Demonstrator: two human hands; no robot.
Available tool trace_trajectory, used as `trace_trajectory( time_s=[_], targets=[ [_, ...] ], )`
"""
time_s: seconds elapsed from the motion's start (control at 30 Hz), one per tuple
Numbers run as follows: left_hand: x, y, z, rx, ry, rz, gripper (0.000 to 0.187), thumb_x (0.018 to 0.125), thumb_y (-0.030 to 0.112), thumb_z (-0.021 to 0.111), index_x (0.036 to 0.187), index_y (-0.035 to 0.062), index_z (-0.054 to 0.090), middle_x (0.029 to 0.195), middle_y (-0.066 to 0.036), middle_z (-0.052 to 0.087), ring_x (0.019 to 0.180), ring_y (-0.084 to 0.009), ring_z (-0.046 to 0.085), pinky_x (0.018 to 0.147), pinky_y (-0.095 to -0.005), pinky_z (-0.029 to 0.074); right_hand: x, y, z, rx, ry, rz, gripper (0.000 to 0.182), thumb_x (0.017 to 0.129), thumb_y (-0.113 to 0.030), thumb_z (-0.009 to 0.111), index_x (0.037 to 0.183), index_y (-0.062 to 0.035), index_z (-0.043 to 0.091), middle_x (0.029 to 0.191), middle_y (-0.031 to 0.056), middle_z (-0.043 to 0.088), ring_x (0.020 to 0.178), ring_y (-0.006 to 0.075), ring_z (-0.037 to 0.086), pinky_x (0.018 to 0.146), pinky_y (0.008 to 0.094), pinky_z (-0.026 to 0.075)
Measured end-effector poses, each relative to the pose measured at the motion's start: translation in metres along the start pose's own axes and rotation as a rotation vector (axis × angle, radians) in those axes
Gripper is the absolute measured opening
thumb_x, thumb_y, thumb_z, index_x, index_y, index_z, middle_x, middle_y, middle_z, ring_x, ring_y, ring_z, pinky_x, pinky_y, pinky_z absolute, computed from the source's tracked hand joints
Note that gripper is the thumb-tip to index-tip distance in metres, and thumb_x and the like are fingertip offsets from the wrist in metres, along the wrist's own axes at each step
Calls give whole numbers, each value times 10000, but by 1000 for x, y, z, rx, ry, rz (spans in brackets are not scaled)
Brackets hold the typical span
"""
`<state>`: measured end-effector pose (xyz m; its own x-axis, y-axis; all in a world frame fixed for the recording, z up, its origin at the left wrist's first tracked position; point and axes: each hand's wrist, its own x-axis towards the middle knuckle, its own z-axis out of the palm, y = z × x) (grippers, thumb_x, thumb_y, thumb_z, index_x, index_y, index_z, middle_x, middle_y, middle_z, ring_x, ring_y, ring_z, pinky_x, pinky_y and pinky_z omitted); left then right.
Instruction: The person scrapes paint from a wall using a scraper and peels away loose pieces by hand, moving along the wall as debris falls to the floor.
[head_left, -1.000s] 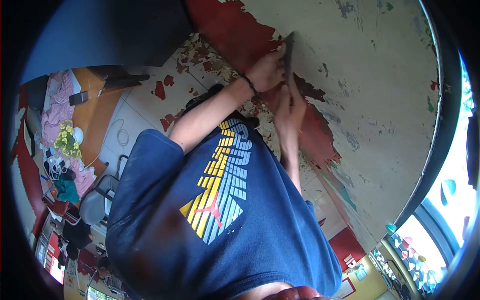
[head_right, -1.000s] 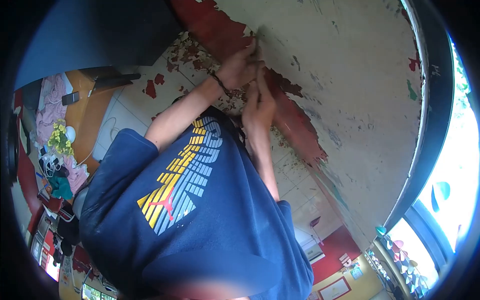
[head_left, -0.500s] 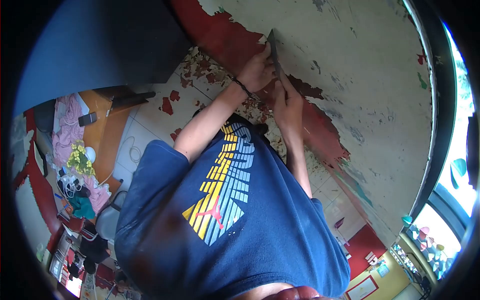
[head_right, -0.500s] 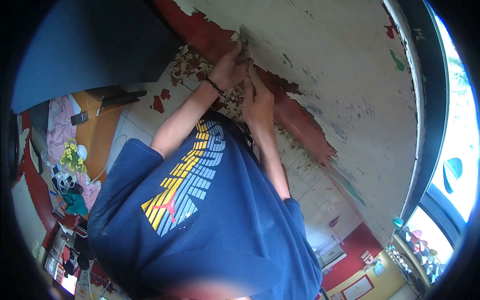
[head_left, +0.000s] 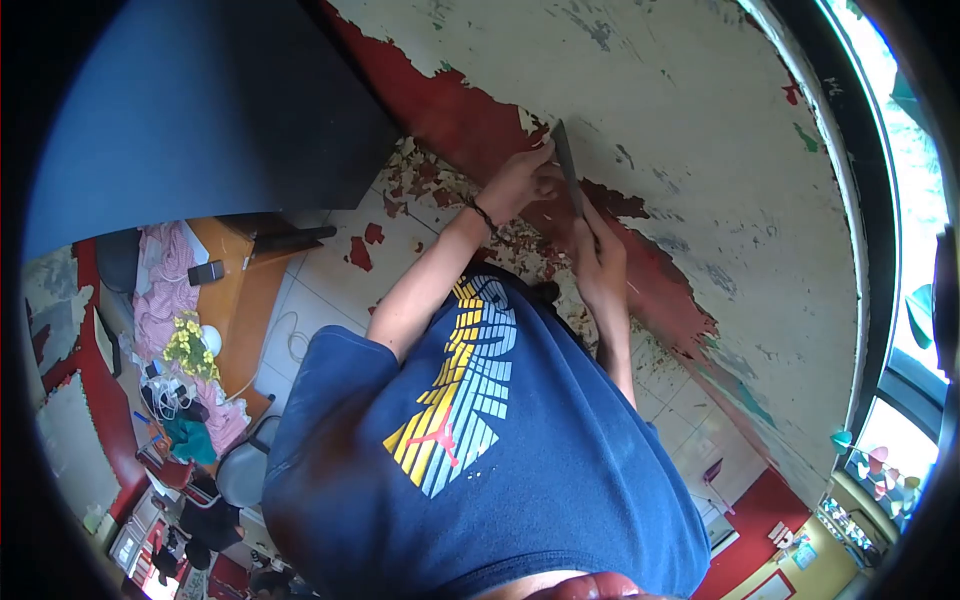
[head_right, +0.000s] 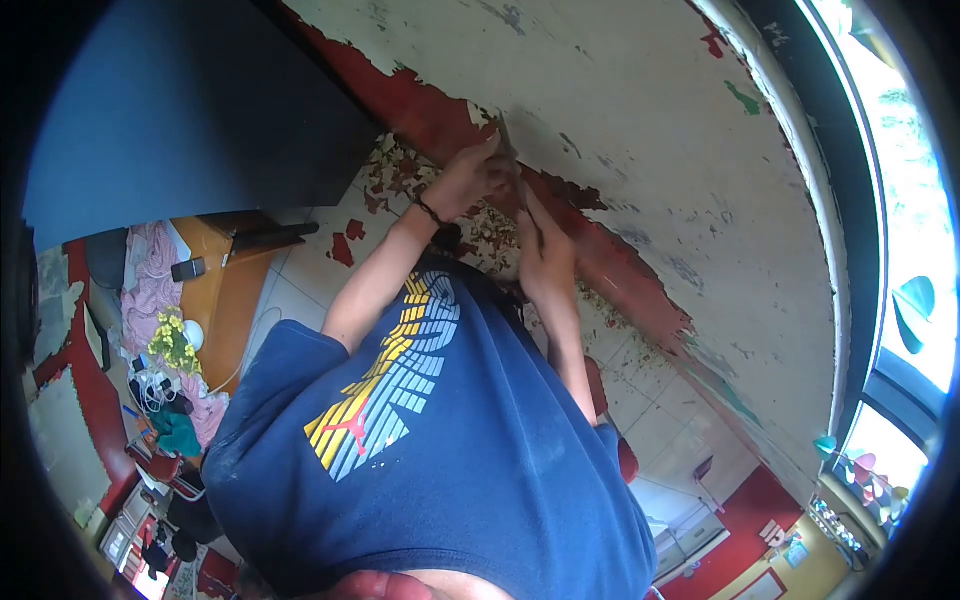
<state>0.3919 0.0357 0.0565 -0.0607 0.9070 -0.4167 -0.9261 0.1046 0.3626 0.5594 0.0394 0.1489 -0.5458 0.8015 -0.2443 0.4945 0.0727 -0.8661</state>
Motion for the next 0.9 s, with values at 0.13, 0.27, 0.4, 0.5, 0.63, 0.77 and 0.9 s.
trace_trajectory(
  time_s=[0.13, 0.27, 0.4, 0.5, 0.63, 0.77, 0.9],
  targets=[
    [7, 23, -38, 792, 356, 468, 393, 929, 425, 529, 950, 49, 642, 843, -57, 683, 694, -137, 607, 627, -299, 452, -26, 12, -29, 121, 76, 53, 403, 972, -167, 465, 1368, -92, 467, 641, -66, 427, 517, 19, 348, 455, 199, 282],
    [26, 38, -37, 1076, 391, 739, 358, 920, 338, 554, 865, -6, 636, 697, -62, 648, 613, -79, 554, 557, -261, 413, -29, 19, -44, 224, 119, 90, 395, 968, -166, 477, 1351, -68, 481, 612, -66, 409, 526, 18, 346, 464, 203, 279],
    [31, 39, -32, 1106, 281, 746, 309, 921, 275, 564, 811, -11, 607, 627, -39, 581, 577, -63, 502, 544, -244, 394, -7, 12, -23, -10, 104, -32, 376, 962, -174, 479, 1313, -44, 511, 817, 51, 537, 739, 96, 487, 650, 238, 377],
    [16, 26, -42, 1008, 252, 742, 274, 924, 222, 557, 782, -13, 567, 594, -24, 516, 569, -55, 478, 531, -252, 386, -3, 8, -17, -16, 88, -58, 371, 954, -177, 474, 1287, -22, 521, 1128, 207, 610, 1061, 198, 574, 900, 286, 412],
    [-29, -17, -70, 1121, 171, 475, 236, 915, 230, 566, 838, 12, 615, 659, -45, 592, 637, -103, 544, 583, -283, 421, -2, 26, -21, 19, 97, -28, 376, 954, -189, 479, 1298, -42, 522, 1019, 177, 668, 953, 167, 618, 842, 276, 448],
    [-43, -15, -131, 1336, 153, 435, 263, 923, 275, 554, 962, 30, 642, 853, -71, 661, 792, -155, 625, 666, -285, 468, -9, 39, -25, 94, 69, -8, 394, 970, -192, 487, 1347, -80, 490, 685, -56, 418, 602, 32, 375, 509, 203, 346],
    [-42, 39, -92, 1920, 411, 131, 452, 883, 434, 561, 1065, 27, 640, 980, -131, 672, 914, -201, 641, 793, -362, 490, -11, 37, -26, 112, 41, 46, 392, 969, -195, 489, 1342, -74, 493, 646, -62, 410, 542, 28, 372, 489, 202, 335]
  ],
)
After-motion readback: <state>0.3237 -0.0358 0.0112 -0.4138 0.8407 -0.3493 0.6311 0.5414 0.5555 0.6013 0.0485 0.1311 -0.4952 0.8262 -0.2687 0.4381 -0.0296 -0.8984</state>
